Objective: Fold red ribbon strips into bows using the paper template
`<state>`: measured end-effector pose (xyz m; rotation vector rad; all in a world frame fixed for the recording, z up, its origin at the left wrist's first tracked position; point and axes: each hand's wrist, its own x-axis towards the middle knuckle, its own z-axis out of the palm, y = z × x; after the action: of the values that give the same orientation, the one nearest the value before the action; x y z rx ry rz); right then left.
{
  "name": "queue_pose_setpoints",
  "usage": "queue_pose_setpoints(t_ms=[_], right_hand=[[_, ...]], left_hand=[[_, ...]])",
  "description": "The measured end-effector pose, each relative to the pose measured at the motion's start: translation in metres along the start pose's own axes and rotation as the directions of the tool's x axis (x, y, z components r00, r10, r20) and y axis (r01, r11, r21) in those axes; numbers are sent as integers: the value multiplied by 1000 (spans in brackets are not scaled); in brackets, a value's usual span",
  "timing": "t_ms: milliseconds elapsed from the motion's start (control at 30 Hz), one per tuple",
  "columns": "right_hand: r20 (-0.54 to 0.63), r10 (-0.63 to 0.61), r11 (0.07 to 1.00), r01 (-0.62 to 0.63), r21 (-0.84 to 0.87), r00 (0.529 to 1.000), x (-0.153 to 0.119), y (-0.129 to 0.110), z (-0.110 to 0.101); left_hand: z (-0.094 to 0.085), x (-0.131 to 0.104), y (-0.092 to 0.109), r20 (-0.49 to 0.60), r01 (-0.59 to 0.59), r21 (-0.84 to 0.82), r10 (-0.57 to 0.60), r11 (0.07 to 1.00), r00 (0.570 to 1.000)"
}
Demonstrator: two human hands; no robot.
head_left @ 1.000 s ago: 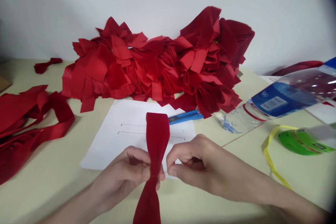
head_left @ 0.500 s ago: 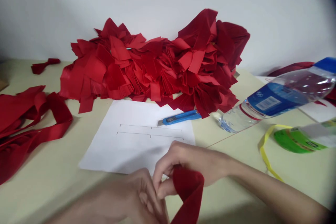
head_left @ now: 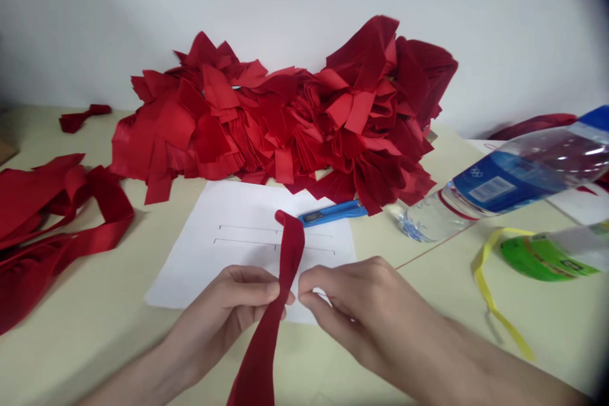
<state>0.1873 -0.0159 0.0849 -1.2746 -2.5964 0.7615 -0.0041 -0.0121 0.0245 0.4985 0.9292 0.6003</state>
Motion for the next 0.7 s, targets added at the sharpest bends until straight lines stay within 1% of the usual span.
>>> queue_pose_setpoints(t_ms=[67,167,233,300,400,533,633,700], right_hand=[[16,81,979,-83,184,997,-1,7,0],[118,141,894,-178,412,983,0,16,3],[185,109,820,-194,538,977,3,21,5],[226,39,748,-178,640,973,8,24,7],[248,-30,649,-169,742,968,14,26,8],[235,-45,509,-180,842,971,18,28,11],[213,19,428,-201,881,977,19,33,13],[203,57,416,-208,885,978,20,37,15]], left_hand=[[1,0,0,51,11,-55,-9,998,999],[3,0,0,146,-22,-112,38,993,989],[4,0,-1,223,-34,-125,62,992,973],[3,0,-2,297,-18,-122,54,992,953],[1,2,-5,372,3,-104,36,995,927],[-3,3,-7,409,-21,-102,61,995,911],[-4,5,-7,408,-58,-131,107,990,907],[-4,5,-8,416,-79,-142,132,987,900]])
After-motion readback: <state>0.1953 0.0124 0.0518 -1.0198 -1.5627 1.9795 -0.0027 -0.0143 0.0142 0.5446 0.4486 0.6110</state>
